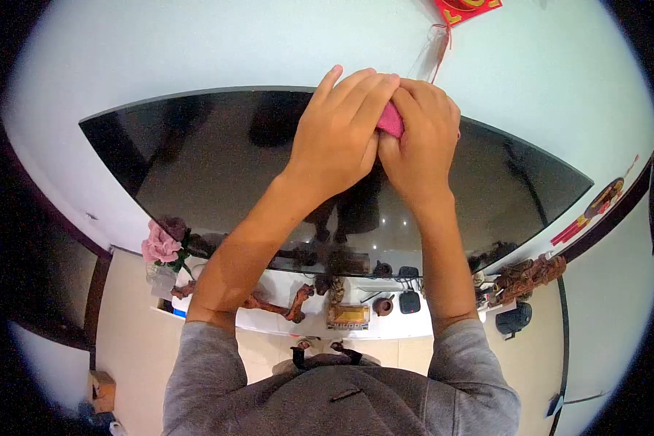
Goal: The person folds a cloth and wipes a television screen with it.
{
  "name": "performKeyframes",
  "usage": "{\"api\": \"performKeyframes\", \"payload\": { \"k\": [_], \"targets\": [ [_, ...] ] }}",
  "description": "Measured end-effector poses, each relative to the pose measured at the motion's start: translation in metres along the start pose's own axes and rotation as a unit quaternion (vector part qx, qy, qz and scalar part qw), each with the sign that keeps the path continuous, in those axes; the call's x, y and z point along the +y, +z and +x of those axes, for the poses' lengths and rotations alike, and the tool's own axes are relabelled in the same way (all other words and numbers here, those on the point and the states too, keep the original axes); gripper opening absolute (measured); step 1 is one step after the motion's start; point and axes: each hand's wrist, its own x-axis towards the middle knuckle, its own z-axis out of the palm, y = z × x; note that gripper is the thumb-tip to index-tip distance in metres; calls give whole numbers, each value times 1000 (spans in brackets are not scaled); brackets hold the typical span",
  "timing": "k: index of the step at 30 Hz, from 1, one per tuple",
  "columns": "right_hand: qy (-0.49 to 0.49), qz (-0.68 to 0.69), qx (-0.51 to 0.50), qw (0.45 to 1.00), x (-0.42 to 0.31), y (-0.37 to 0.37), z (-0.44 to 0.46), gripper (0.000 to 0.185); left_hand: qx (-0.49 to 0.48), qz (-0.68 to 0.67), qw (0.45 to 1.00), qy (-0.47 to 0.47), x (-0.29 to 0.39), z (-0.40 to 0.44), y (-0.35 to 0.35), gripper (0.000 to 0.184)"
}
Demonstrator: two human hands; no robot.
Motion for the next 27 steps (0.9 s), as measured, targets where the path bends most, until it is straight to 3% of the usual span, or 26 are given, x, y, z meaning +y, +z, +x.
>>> {"api": "performKeyframes", "payload": {
  "k": [13, 27],
  "targets": [
    [3, 21, 9, 1000, -3, 5, 3, 36, 15, 13, 1000, -16, 2, 0, -1, 51],
    [9, 16, 17, 1000, -6, 11, 3, 35, 13, 51, 999, -15, 1, -4, 1, 54]
  ]
}}
